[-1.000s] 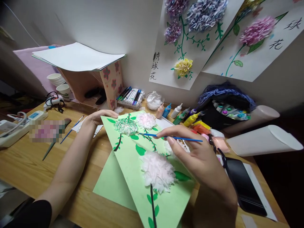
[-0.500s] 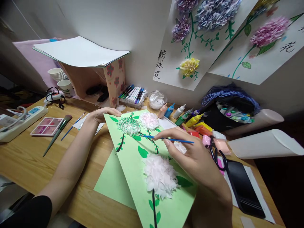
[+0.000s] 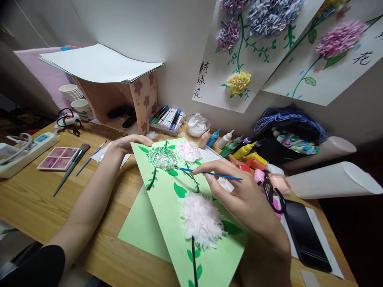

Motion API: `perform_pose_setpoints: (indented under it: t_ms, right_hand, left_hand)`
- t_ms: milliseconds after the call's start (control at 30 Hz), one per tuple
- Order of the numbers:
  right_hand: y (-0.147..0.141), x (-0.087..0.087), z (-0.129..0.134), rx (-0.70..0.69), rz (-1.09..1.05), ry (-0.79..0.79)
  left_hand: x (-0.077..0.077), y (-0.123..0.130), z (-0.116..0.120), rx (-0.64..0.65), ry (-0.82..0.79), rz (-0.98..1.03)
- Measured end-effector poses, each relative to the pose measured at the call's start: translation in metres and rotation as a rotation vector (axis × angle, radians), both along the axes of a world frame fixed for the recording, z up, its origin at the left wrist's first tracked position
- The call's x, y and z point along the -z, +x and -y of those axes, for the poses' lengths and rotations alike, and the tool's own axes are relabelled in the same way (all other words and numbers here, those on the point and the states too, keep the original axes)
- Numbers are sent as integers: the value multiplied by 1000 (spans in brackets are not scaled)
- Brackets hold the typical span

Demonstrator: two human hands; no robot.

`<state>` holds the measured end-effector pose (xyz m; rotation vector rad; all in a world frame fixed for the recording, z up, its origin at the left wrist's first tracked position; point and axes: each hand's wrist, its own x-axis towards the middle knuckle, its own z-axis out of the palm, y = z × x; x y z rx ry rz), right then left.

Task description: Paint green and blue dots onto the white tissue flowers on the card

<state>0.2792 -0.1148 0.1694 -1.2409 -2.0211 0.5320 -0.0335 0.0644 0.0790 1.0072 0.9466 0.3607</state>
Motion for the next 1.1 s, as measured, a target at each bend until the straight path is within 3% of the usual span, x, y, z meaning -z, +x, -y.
perform_pose_setpoints:
  t_ms: [533,1100]
  right_hand:
    - [0,-2,3,-46,-18,5]
    - [0,-3,4,-8,6,31]
  left_hand:
    - [6,-2,-4,86,0,47]
    - [7,-2,-4,62,4,50]
